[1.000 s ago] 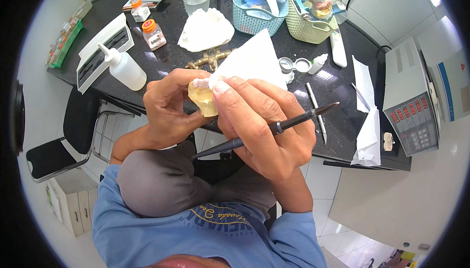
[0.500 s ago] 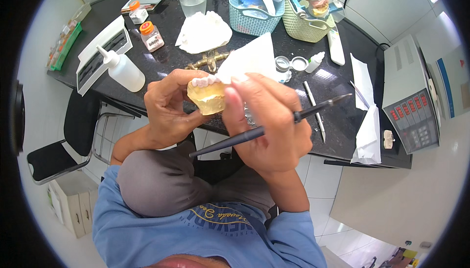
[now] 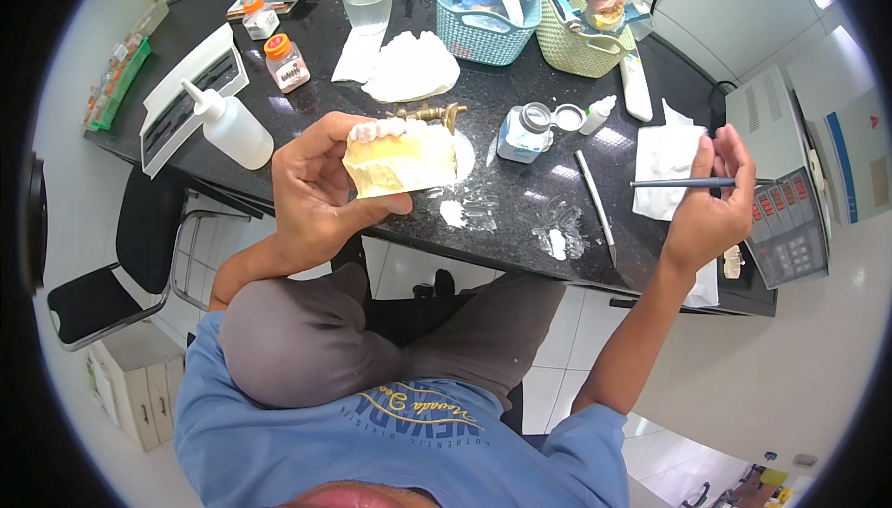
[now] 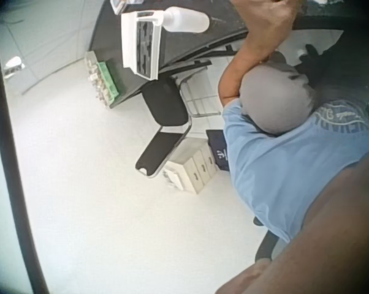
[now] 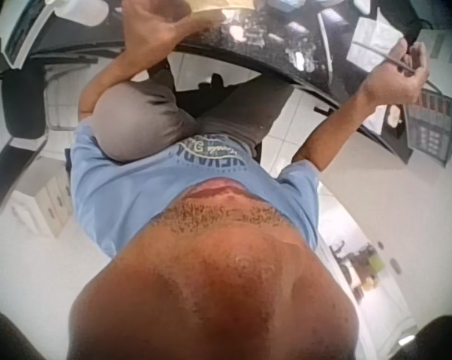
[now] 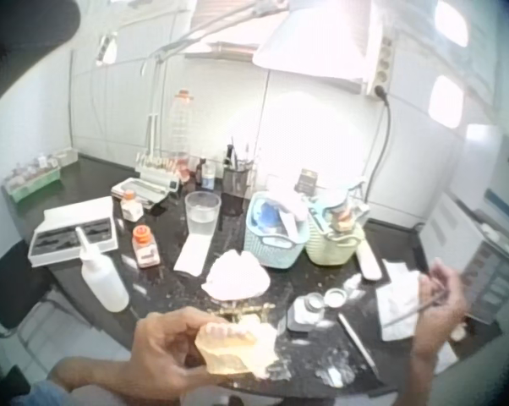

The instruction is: The person applies a white substance to a dental model using a small brush, occasionally wiping the brush with a paper towel and picking up more substance from a nearby surface.

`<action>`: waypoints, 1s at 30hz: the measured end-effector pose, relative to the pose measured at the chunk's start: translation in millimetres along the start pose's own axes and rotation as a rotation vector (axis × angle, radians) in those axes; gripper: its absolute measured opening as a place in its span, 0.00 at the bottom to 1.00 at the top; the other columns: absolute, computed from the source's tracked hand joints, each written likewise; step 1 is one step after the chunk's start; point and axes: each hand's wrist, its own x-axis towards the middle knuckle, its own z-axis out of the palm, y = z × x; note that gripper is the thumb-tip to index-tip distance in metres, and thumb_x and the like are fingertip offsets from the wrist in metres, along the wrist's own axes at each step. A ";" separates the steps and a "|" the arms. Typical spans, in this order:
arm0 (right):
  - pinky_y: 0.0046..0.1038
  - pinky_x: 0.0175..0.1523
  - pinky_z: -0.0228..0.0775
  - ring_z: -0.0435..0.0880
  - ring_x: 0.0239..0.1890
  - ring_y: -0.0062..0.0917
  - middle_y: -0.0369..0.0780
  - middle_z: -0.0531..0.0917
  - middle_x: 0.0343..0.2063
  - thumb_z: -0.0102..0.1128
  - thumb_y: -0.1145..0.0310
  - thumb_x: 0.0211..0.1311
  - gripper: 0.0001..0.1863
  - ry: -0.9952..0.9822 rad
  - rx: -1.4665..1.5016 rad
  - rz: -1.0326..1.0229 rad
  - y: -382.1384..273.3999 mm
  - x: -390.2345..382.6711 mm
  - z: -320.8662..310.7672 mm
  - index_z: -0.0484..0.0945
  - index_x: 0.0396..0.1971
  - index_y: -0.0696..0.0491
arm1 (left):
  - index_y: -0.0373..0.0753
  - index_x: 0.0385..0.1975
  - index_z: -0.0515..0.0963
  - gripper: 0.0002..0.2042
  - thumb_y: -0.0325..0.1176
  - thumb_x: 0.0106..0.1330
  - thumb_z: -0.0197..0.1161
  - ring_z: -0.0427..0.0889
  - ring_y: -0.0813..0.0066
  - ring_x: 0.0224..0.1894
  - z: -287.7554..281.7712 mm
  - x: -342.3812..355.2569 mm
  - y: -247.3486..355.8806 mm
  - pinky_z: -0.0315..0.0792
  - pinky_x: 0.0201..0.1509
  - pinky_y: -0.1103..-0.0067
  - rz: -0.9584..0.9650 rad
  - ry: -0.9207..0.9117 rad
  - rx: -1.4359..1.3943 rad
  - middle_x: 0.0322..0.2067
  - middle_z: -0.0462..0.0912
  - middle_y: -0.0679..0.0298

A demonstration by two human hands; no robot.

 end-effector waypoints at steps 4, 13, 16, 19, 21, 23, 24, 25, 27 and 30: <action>0.28 0.52 0.73 0.80 0.48 0.29 0.46 0.81 0.43 0.58 0.75 0.60 0.14 0.035 0.164 -0.051 -18.6 -13.9 -0.9 0.75 0.46 0.61 | 0.27 0.46 0.70 0.22 0.17 0.51 0.68 0.80 0.74 0.45 -2.0 1.1 0.6 0.78 0.47 0.80 -0.098 0.011 -0.188 0.42 0.80 0.54; 0.30 0.52 0.73 0.78 0.51 0.30 0.50 0.76 0.49 0.58 0.59 0.62 0.31 -0.762 0.971 0.367 -93.9 -35.5 41.7 0.62 0.58 0.63 | 0.30 0.45 0.70 0.24 0.16 0.45 0.71 0.81 0.71 0.43 -22.2 -5.3 -1.7 0.80 0.46 0.77 -0.028 -0.105 -0.305 0.43 0.78 0.57; 0.31 0.52 0.74 0.77 0.50 0.30 0.50 0.75 0.49 0.58 0.57 0.61 0.35 -1.009 1.299 0.601 -95.9 -33.3 59.8 0.58 0.60 0.65 | 0.30 0.43 0.69 0.26 0.19 0.43 0.73 0.83 0.69 0.40 -27.7 -7.8 -4.4 0.83 0.39 0.77 0.020 -0.131 -0.345 0.42 0.78 0.57; 0.33 0.50 0.75 0.78 0.49 0.30 0.48 0.77 0.45 0.62 0.57 0.57 0.39 -1.197 1.402 0.674 -95.2 -30.4 70.0 0.57 0.59 0.69 | 0.30 0.45 0.68 0.27 0.25 0.45 0.74 0.83 0.68 0.40 -34.7 -8.6 -9.2 0.83 0.36 0.77 -0.122 -0.166 -0.486 0.42 0.79 0.56; 0.31 0.49 0.76 0.79 0.48 0.30 0.48 0.77 0.44 0.63 0.57 0.57 0.39 -1.152 1.385 0.670 -98.3 -33.8 68.0 0.58 0.58 0.69 | 0.32 0.45 0.68 0.25 0.36 0.51 0.71 0.82 0.65 0.36 -34.1 -6.4 -13.7 0.81 0.29 0.77 -0.110 -0.120 -0.507 0.37 0.78 0.52; 0.26 0.45 0.78 0.81 0.43 0.28 0.46 0.78 0.43 0.64 0.60 0.56 0.38 -1.043 1.327 0.686 -103.6 -37.5 61.1 0.59 0.58 0.69 | 0.32 0.50 0.65 0.26 0.43 0.60 0.63 0.80 0.66 0.33 -32.7 -4.9 -10.4 0.77 0.21 0.84 -0.184 -0.009 -0.509 0.33 0.76 0.47; 0.26 0.45 0.78 0.81 0.43 0.28 0.46 0.78 0.43 0.64 0.60 0.56 0.38 -1.053 1.333 0.690 -107.1 -39.9 58.3 0.59 0.58 0.69 | 0.32 0.56 0.61 0.30 0.45 0.62 0.61 0.79 0.72 0.33 -33.2 -2.7 -10.8 0.74 0.24 0.89 -0.098 -0.048 -0.475 0.35 0.76 0.47; 0.25 0.45 0.78 0.82 0.42 0.27 0.46 0.78 0.42 0.64 0.59 0.56 0.38 -0.968 1.266 0.674 -110.4 -42.3 55.9 0.60 0.58 0.69 | 0.32 0.57 0.60 0.31 0.46 0.62 0.61 0.79 0.73 0.34 -31.2 -2.8 -16.2 0.74 0.28 0.89 -0.109 0.047 -0.501 0.37 0.76 0.48; 0.22 0.44 0.76 0.81 0.40 0.24 0.43 0.79 0.40 0.67 0.60 0.54 0.38 -0.793 1.173 0.647 -118.7 -48.5 51.9 0.61 0.57 0.68 | 0.33 0.59 0.58 0.31 0.47 0.64 0.59 0.77 0.74 0.43 -38.2 -3.5 -18.7 0.72 0.41 0.84 -0.174 0.077 -0.564 0.44 0.76 0.52; 0.23 0.46 0.77 0.82 0.42 0.28 0.45 0.79 0.41 0.64 0.50 0.55 0.41 -0.601 0.928 0.432 -122.9 -61.4 53.3 0.62 0.57 0.67 | 0.33 0.59 0.59 0.29 0.45 0.66 0.57 0.74 0.73 0.50 -27.6 0.5 -16.5 0.70 0.45 0.82 -0.213 0.244 -0.504 0.50 0.74 0.54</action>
